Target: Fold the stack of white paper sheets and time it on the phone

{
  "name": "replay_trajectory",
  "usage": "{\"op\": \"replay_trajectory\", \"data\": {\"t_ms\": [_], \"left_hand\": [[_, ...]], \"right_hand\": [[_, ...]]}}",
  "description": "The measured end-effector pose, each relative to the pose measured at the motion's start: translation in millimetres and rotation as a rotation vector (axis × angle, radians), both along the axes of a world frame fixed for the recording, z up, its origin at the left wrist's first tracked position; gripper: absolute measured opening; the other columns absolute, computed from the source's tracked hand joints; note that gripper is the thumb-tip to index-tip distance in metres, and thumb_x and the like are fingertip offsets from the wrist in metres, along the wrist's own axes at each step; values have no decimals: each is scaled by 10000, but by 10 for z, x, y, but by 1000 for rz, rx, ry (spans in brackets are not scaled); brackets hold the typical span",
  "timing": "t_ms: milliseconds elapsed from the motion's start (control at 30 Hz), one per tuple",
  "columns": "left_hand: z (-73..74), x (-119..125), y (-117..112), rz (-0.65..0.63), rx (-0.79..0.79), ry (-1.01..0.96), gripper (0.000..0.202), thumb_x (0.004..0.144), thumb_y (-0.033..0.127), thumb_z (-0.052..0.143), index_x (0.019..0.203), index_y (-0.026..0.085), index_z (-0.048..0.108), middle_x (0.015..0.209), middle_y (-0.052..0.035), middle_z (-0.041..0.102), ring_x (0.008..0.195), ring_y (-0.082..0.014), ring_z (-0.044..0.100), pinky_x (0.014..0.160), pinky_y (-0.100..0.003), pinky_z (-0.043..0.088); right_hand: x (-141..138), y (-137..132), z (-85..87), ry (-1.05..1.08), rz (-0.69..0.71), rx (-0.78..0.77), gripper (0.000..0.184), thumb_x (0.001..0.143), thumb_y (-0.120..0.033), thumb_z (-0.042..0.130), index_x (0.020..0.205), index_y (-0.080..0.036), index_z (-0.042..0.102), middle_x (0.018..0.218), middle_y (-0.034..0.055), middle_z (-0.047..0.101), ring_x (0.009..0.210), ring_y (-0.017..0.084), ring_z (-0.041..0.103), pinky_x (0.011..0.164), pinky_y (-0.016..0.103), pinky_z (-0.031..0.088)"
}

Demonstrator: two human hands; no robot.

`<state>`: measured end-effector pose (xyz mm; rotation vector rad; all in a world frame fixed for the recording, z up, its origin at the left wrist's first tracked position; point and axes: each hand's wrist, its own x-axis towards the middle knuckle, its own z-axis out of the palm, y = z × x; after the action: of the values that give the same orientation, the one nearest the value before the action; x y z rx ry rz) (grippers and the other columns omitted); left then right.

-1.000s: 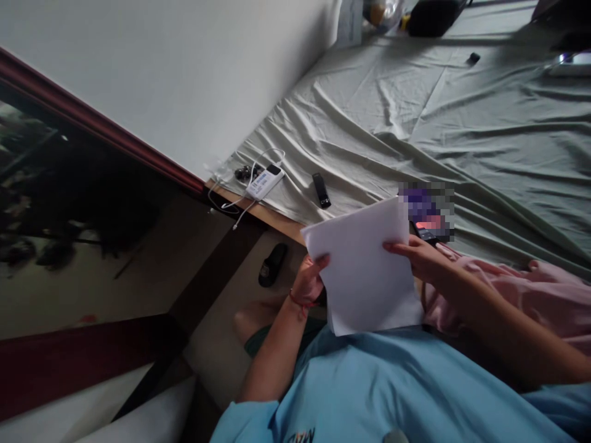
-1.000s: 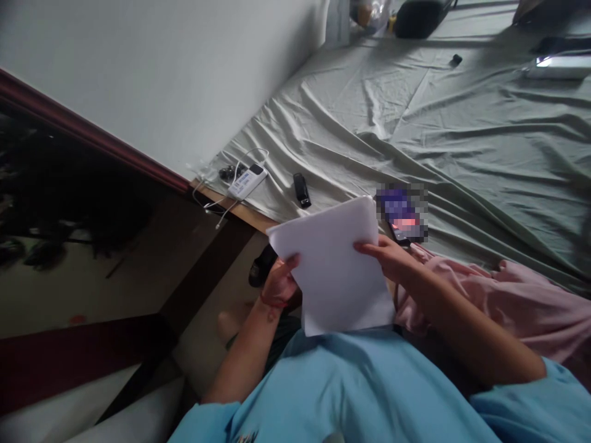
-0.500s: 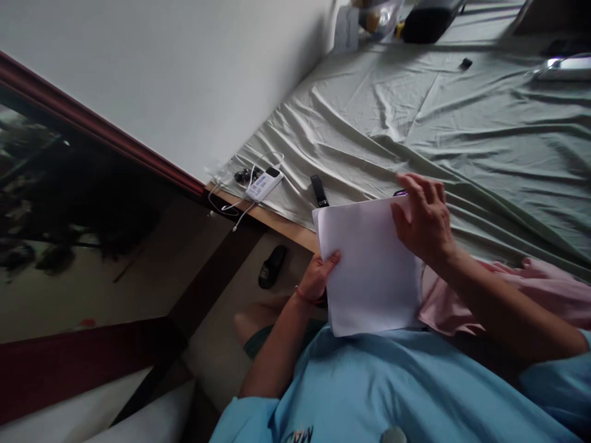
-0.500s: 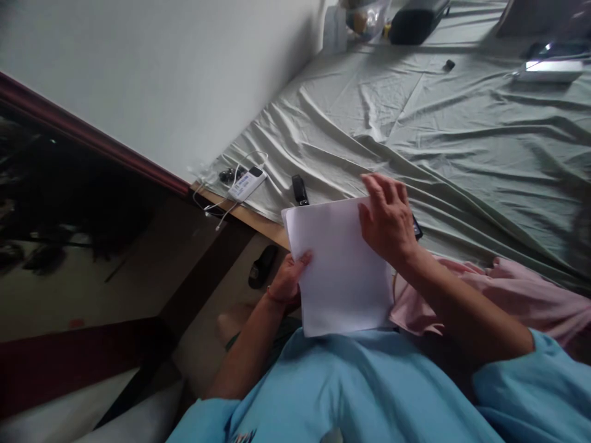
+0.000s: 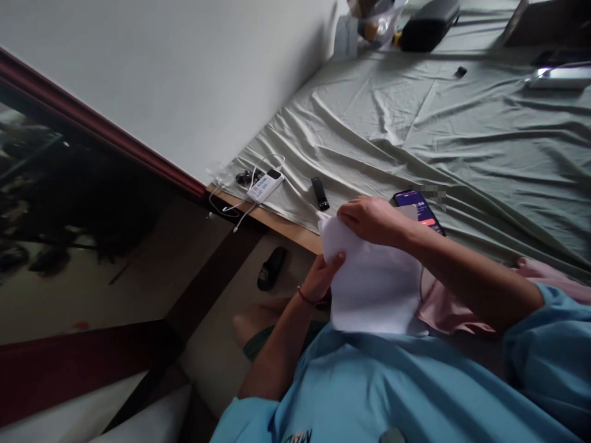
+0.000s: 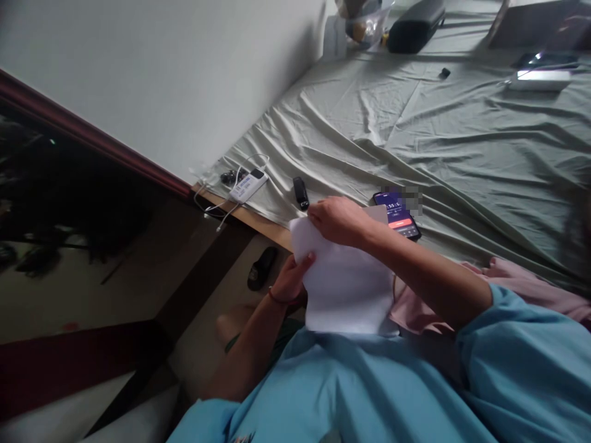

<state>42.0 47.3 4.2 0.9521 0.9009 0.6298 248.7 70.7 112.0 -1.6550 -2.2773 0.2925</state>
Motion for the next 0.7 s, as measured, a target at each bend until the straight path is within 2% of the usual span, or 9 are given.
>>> {"op": "replay_trajectory", "data": {"t_ms": [133,233,400,700], "left_hand": [[31,46,43,55,51,36,585,761,678,753,858,107,675,718,-40,617,600,-105,533,543,-224,399],[61,98,88,77,75,55,597,769,710,722,817,123,627,662,-12,558,549,-84,473,495,-214,343],[83,207,165,7,81,59,621,789,744,673,761,130,586,604,-2,503,508,-80,426,463,-221,292],[60,274,262,-71,101,76,587,786,696,712,818,113,647,664,-29,559,539,-94,467,476,-220,331]], "right_hand": [[-27,65,-22,50,-83,-5,253,994,-264,456,875,-186,666,850,48,703,725,169,579,637,301,311],[-34,96,-54,13,-81,39,258,1003,-254,441,870,-182,650,878,60,703,759,178,586,648,306,309],[-44,146,-87,-74,-9,12,249,998,-199,437,883,-157,654,903,98,712,803,202,611,670,322,324],[80,198,-172,48,-12,-27,259,1000,-235,453,922,-172,692,959,78,721,822,194,611,670,307,325]]}}
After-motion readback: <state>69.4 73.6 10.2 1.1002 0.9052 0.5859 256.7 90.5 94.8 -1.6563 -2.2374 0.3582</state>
